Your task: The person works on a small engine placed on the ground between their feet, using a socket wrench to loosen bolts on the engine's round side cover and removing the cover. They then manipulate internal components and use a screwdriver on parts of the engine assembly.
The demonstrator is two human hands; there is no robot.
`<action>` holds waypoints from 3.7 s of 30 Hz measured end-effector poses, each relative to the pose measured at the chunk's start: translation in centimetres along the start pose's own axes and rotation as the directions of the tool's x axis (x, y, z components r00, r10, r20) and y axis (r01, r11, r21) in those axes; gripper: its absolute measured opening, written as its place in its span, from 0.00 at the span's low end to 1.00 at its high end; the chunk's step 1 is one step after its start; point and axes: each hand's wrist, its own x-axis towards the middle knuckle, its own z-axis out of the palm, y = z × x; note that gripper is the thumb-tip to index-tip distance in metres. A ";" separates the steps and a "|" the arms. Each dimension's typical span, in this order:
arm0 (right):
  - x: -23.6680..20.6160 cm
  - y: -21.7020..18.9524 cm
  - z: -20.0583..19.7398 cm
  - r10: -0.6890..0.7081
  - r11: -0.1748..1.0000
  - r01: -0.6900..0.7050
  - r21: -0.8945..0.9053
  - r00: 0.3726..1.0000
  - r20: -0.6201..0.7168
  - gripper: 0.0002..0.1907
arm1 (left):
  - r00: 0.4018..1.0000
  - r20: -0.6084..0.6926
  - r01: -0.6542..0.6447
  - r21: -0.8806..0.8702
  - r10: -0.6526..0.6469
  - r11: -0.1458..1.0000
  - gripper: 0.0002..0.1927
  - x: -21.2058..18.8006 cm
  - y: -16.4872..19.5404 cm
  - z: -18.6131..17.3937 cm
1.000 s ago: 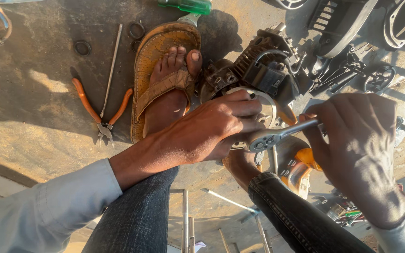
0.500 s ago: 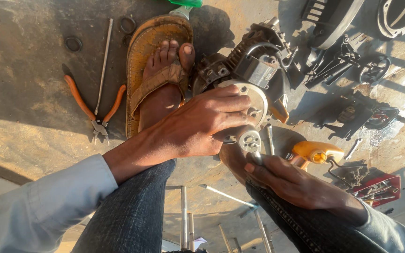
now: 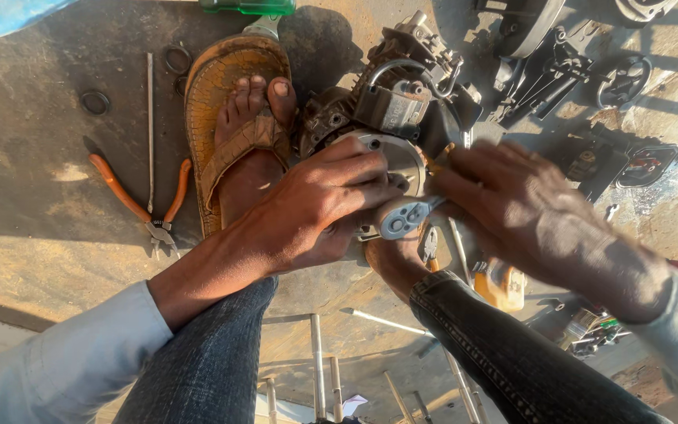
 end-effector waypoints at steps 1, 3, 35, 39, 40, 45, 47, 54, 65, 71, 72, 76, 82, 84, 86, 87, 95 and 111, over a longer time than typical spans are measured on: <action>1.4 -0.6 -0.7 -0.036 0.981 0.041 -0.189 0.999 0.028 0.06 | 1.000 0.001 0.002 0.002 -0.002 1.000 0.29 -0.7 0.2 -0.2; 3.2 -1.7 -1.6 -0.120 0.912 0.131 -0.388 0.991 0.051 0.05 | 0.999 0.003 0.051 -0.003 -0.051 0.999 0.25 -1.4 0.3 -0.3; -4.3 -2.2 8.5 0.018 -0.527 -0.539 0.657 0.766 0.643 0.04 | 0.996 -0.065 -0.062 -0.001 0.062 0.998 0.27 1.7 -0.5 5.2; -4.7 -0.7 7.7 -0.210 -0.632 -0.564 0.531 0.784 0.584 0.13 | 0.998 -0.057 -0.032 0.035 0.034 0.999 0.20 4.4 0.2 7.7; -4.8 0.5 6.5 -0.237 -0.629 -0.571 0.528 0.787 0.569 0.14 | 0.998 -0.063 -0.026 0.047 0.029 0.999 0.18 5.8 0.0 7.8; -4.7 6.7 -1.2 0.246 0.206 -0.518 0.830 0.849 0.468 0.09 | 0.999 -0.038 0.004 0.021 -0.003 1.000 0.25 12.0 -1.2 6.5; -3.7 6.9 -3.1 0.270 0.723 -0.354 0.594 0.935 0.229 0.10 | 0.999 -0.048 -0.009 0.026 0.010 1.000 0.24 11.6 -0.8 5.6; -1.3 6.7 -5.6 -0.092 0.870 0.108 -0.480 0.994 0.057 0.12 | 0.999 -0.028 0.028 0.072 -0.026 0.997 0.14 8.0 0.3 8.1; -4.3 6.4 -4.6 0.302 0.946 -0.298 -0.130 0.953 0.007 0.10 | 0.996 -0.084 -0.013 0.042 0.016 0.999 0.17 10.6 0.2 9.2; -7.3 6.2 -3.6 0.478 0.874 -0.473 -0.110 0.878 0.027 0.08 | 0.999 -0.053 0.006 0.046 -0.003 0.999 0.17 10.7 1.2 12.4; -7.8 6.2 -3.3 0.466 0.882 -0.464 -0.086 0.885 0.006 0.08 | 0.999 -0.050 0.005 0.047 -0.003 0.999 0.18 10.5 1.3 12.6; -9.0 6.1 -2.7 0.424 0.903 -0.428 -0.030 0.901 -0.090 0.09 | 0.998 -0.047 -0.030 0.075 0.034 0.997 0.18 10.6 1.3 13.7; -9.3 6.5 -2.9 0.424 0.902 -0.430 -0.035 0.898 -0.116 0.15 | 0.999 -0.045 -0.012 0.074 0.015 0.997 0.17 11.2 1.5 14.1; -9.5 7.0 -3.1 0.411 0.910 -0.415 0.005 0.900 -0.147 0.16 | 0.998 -0.056 -0.026 0.084 0.031 0.996 0.17 11.7 1.2 14.1; -9.7 7.2 -3.0 0.419 0.907 -0.420 0.031 0.894 -0.155 0.15 | 0.997 -0.065 -0.039 0.100 0.045 0.994 0.17 11.9 1.1 14.2; -9.9 7.2 -2.8 0.434 0.900 -0.433 0.040 0.889 -0.143 0.15 | 0.996 -0.069 -0.041 0.108 0.048 0.993 0.18 11.9 1.1 14.2; -10.3 8.1 -3.5 0.537 0.843 -0.517 0.145 0.824 -0.181 0.10 | 0.998 -0.031 -0.052 0.102 0.055 0.993 0.22 14.2 0.9 13.0; -2.7 4.2 -4.9 0.633 0.650 -0.454 0.610 0.767 -0.104 0.09 | 0.993 -0.070 -0.077 0.212 0.094 0.974 0.22 13.8 0.8 2.4</action>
